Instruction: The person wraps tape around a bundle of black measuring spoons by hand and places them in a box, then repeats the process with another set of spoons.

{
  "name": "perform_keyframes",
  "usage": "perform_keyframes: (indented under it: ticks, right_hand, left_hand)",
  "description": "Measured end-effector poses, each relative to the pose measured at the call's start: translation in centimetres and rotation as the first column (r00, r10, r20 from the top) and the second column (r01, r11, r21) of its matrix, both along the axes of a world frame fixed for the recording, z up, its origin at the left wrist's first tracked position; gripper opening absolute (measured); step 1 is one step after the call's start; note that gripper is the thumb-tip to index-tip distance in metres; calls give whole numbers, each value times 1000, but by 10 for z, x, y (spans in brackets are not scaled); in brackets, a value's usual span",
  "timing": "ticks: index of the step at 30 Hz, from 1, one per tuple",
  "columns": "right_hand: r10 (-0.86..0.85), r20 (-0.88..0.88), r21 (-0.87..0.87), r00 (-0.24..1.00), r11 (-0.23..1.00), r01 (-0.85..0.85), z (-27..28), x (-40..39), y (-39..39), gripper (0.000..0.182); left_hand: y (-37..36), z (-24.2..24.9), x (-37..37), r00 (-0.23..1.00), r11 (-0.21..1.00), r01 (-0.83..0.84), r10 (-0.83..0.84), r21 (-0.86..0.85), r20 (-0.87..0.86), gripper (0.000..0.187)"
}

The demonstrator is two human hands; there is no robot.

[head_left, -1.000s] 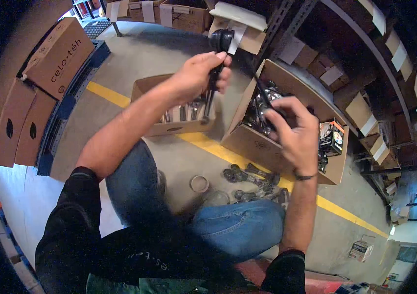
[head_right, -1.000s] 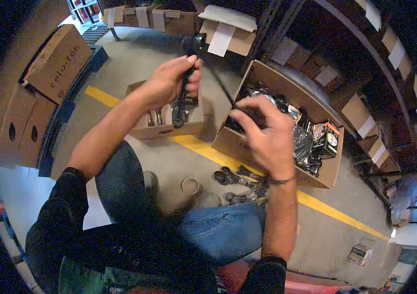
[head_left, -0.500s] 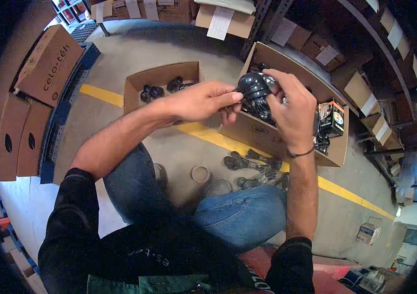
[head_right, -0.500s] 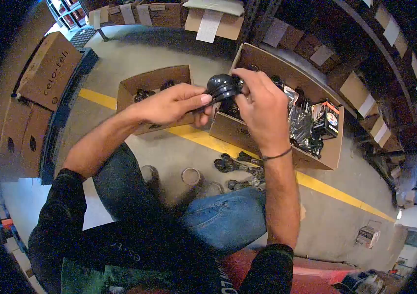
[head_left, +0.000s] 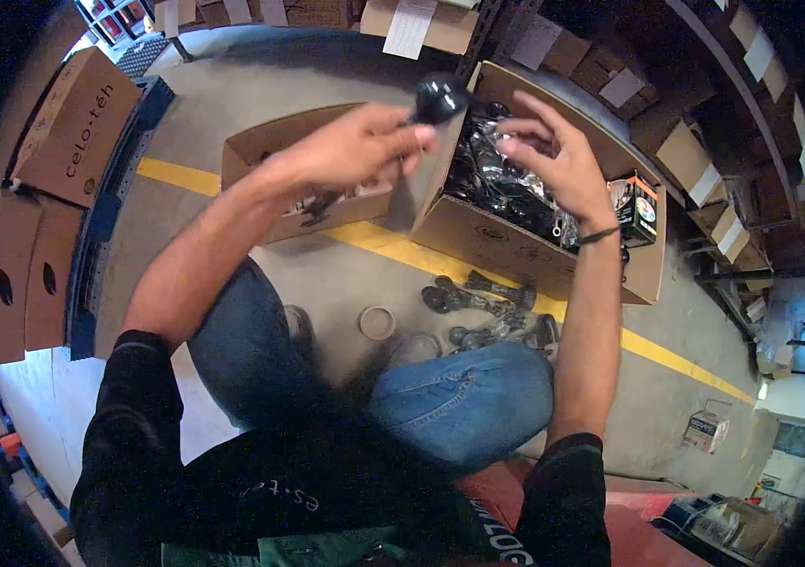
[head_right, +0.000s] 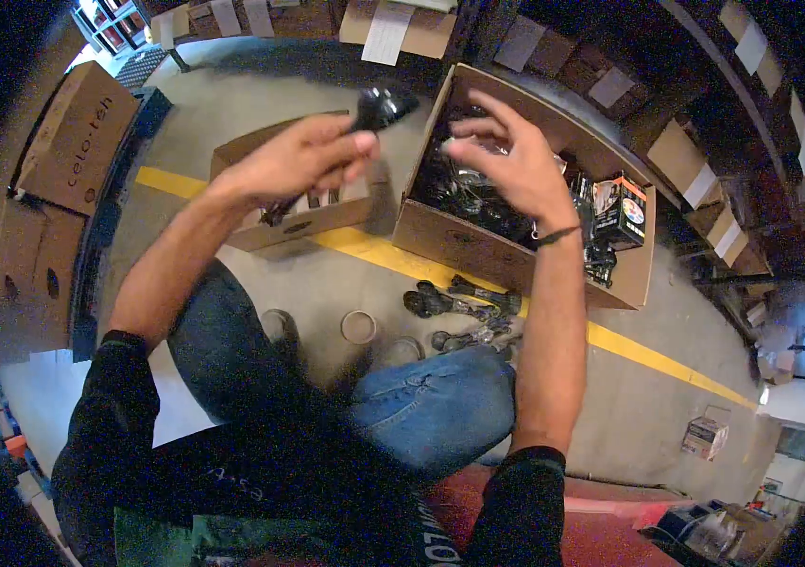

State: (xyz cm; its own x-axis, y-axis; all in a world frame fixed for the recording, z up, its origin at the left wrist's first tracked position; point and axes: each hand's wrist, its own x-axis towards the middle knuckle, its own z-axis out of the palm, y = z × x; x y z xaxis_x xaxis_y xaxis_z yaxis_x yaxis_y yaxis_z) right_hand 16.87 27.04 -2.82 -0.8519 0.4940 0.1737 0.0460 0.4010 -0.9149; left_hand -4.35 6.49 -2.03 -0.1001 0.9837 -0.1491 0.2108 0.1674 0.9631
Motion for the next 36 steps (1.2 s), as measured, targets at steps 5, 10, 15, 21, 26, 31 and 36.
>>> perform_keyframes:
  ticks: [5,10,15,21,26,31,36]
  right_hand:
    - [-40,613,296,789,938,-182,-109,-8,18,37]
    - [-249,598,421,762,906,-34,-90,1,20,24]
    - [-471,319,579,823,784,224,-38,35,12,31]
    - [-522,-91,-43,848,853,520,-31,33,7,29]
    - [-323,-326,-258,888,934,246,-12,-6,-49,29]
    - [-152,-309,-569,939,820,-54,-12,-33,-89,26]
    - [-46,-207,-781,977,609,-136,-15,-49,-110,20]
  left_hand:
    - [3,0,-13,969,978,-207,205,0,141,26]
    - [4,-1,-8,950,976,-216,208,9,231,28]
    - [5,-3,-4,885,970,-245,220,7,410,25]
    - [9,-4,3,833,941,-333,264,60,486,24]
    - [14,-7,-4,713,876,-453,244,166,657,25]
    - [19,-5,-7,659,787,-545,187,290,729,29]
    - [19,-2,-7,714,763,-566,263,313,649,37]
